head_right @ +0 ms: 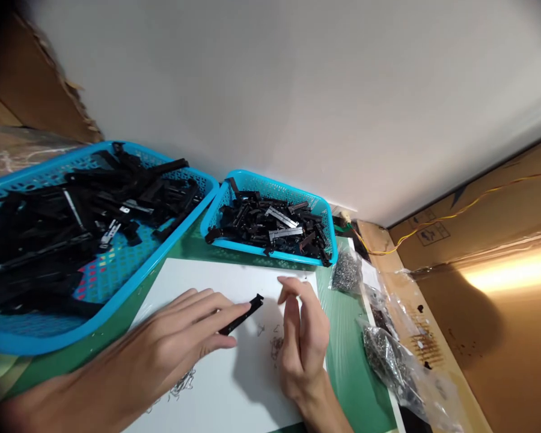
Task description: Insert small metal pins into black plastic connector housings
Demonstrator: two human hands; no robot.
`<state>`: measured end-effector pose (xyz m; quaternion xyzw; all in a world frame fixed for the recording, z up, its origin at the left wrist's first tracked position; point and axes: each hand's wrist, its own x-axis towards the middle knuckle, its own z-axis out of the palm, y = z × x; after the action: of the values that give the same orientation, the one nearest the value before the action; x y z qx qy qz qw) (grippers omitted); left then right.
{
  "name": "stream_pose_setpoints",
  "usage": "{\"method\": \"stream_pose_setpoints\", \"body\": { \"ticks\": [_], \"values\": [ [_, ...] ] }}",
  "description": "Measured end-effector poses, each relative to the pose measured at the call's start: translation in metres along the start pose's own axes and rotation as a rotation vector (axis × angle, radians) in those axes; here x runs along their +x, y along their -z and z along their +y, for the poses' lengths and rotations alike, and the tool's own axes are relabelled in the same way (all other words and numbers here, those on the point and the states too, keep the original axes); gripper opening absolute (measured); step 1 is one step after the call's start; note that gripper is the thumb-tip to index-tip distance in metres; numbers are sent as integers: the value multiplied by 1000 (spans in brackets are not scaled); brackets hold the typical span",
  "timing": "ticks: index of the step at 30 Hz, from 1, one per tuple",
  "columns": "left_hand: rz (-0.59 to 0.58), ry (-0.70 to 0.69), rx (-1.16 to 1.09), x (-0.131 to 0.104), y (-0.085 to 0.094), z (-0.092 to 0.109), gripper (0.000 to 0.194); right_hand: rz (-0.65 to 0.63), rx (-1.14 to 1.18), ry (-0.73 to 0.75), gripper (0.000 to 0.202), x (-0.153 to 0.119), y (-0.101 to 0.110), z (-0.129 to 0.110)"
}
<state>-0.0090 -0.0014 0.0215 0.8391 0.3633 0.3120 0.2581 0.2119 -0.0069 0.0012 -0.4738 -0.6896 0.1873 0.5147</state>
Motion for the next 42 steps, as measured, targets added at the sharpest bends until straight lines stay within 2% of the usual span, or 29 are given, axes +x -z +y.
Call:
{"method": "stream_pose_setpoints", "body": {
  "ticks": [3, 5, 8, 11, 13, 14, 16, 18, 21, 24, 25, 27, 29, 31, 33, 36, 38, 40, 42],
  "values": [
    [71, 39, -104, 0, 6, 12, 28, -133, -152, 330, 42, 0, 7, -3],
    [79, 125, -195, 1, 10, 20, 26, -122, -250, 479, 49, 1, 7, -5],
    [105, 244, -252, 4, 21, 33, 24, 35, -343, 563, 54, 7, 6, -8],
    [204, 280, -128, 12, 43, 35, 28, 53, -435, 602, 40, 28, 7, -9],
    [236, 282, 135, 17, 65, 24, 28, 80, -522, 537, 19, 52, 9, -6],
    [239, 261, 312, 18, 77, 15, 21, 75, -571, 468, 13, 65, 10, -4],
    [159, 259, 659, 17, 101, -8, 13, 101, -609, 359, 15, 90, 13, 2],
    [60, 255, 831, 12, 120, -34, 14, 98, -578, 286, 14, 106, 16, 8],
    [-39, 280, 923, 5, 134, -61, 12, 125, -463, 249, 14, 106, 19, 9],
    [-111, 295, 988, 3, 135, -66, 15, 93, -380, 285, 14, 84, 18, -2],
    [-123, 304, 998, 4, 135, -65, 16, 29, -342, 285, 15, 74, 16, -7],
    [-122, 325, 996, 8, 137, -60, 17, -213, -252, 240, 16, 56, 9, -16],
    [-95, 354, 974, 14, 141, -57, 16, -517, -182, 125, 19, 41, -1, -23],
    [-47, 388, 925, 19, 148, -57, 14, -697, -147, 12, 23, 30, -13, -24],
    [29, 422, 854, 22, 155, -60, 20, -731, -124, -68, 26, 24, -24, -20],
    [200, 418, 757, 26, 163, -60, 33, -683, -55, -157, 21, 20, -37, -10],
    [312, 392, 671, 28, 164, -55, 35, -671, -37, -186, 16, 20, -41, -5],
    [362, 380, 524, 31, 161, -47, 30, -682, -57, -183, 15, 22, -44, -3],
    [332, 389, 323, 34, 153, -37, 23, -699, -84, -162, 16, 22, -44, -4]
  ]
}}
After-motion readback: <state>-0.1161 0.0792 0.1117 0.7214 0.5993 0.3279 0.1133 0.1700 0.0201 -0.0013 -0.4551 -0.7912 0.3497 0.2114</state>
